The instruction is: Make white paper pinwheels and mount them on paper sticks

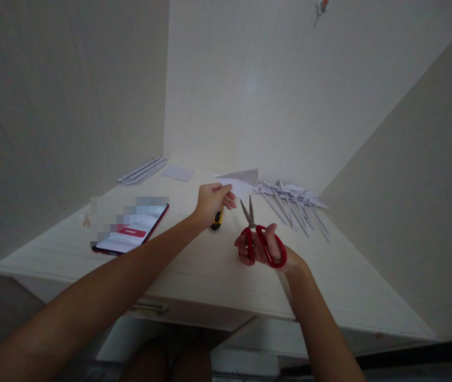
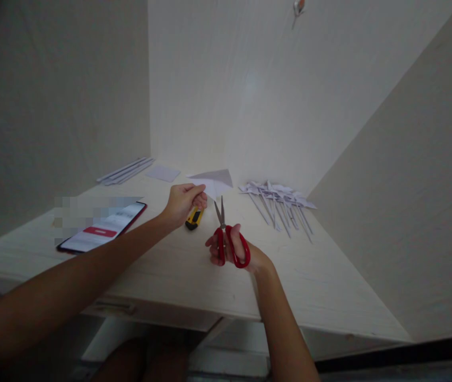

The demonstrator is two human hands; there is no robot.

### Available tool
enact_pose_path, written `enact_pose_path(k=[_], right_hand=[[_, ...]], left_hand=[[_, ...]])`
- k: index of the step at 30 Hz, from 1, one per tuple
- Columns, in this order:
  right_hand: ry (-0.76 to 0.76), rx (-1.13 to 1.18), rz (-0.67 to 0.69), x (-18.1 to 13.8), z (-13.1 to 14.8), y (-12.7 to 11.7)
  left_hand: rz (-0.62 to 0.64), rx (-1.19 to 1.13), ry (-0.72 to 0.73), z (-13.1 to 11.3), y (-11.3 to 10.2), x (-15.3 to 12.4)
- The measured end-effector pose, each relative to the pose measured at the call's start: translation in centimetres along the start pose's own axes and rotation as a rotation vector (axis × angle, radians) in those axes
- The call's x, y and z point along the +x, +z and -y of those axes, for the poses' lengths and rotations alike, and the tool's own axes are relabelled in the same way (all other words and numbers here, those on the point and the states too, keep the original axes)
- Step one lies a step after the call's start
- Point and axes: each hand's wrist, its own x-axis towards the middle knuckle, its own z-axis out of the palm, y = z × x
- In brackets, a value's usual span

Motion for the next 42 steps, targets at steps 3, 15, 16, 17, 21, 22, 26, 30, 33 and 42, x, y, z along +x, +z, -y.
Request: enact_pose_path(k=[3, 15, 16, 17, 21, 22, 26, 30, 33, 42], right_hand=[[0.030, -0.044, 0.022, 0.1, -0.3, -0.2], [-0.102, 0.046, -0.050, 0.4, -0.1, 0.2], [-0.101, 0.046, -0.041, 0.4, 0.0, 0.2], [-0.098, 0.045, -0.035, 0.4, 0.0, 0.2], [-0.079, 0.053, -0.031, 0.5, -0.1, 0.1], [-0.076, 0.057, -0.027, 0.6, -0.1, 0.1], [-0.070, 0.063, -0.027, 0.6, -0.2, 0.1], [-0.092, 0.085, -0.025, 0.5, -0.3, 0.1], [-0.092, 0.104, -0.011, 0.5, -0.3, 0.0], [-0.130, 0.212, 0.100, 0.9, -1.2, -0.7]], left_hand=[[-0.011, -0.001, -0.010, 0.0, 0.0, 0.0], [0.103, 0.142, -0.029, 0.3, 0.6, -0.9], [0.107, 0.149, -0.027, 0.4, 0.6, -0.9], [0.111, 0.154, -0.026, 0.4, 0.6, -0.9], [0.118, 0.156, -0.008, 0.7, 0.6, -0.8], [0.119, 0.152, -0.001, 0.8, 0.6, -0.8], [0.125, 0.148, 0.027, 0.9, 0.6, -0.7], [0.129, 0.161, 0.029, 0.9, 0.6, -0.7], [0.138, 0.167, 0.029, 0.9, 0.6, -0.8], [0.152, 0.148, 0.015, 0.6, 0.6, -1.0]])
